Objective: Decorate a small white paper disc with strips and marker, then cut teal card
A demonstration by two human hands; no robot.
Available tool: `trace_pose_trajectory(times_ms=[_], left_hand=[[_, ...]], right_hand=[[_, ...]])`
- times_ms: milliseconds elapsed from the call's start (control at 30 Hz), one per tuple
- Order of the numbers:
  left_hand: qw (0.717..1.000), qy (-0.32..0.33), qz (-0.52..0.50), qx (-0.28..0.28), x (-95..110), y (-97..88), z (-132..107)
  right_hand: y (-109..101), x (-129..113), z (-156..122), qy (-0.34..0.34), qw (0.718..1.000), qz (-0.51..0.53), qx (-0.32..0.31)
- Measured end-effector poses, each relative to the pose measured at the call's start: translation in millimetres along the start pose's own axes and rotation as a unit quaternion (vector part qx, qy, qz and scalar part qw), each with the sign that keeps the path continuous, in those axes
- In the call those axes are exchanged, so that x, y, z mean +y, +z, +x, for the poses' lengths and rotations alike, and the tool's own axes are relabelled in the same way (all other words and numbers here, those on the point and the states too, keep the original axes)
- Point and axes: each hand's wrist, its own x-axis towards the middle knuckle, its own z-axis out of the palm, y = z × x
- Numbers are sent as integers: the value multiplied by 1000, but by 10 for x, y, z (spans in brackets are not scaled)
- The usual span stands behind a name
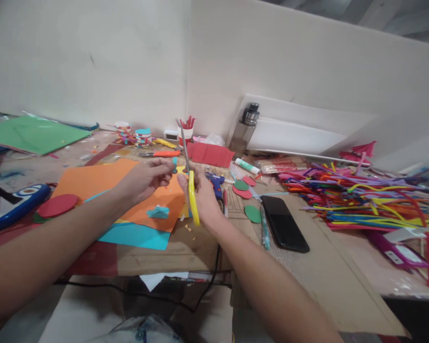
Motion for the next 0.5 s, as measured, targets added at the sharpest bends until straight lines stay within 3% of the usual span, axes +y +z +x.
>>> trace_pose_trajectory(times_ms=[167, 500], left_hand=[[998, 9, -41, 37, 44, 10, 11], [998, 7, -49, 34, 68, -1, 12]], right_hand=[[-12, 31, -40, 18, 994, -84, -61], [-3, 64, -65, 28, 989, -118, -88]])
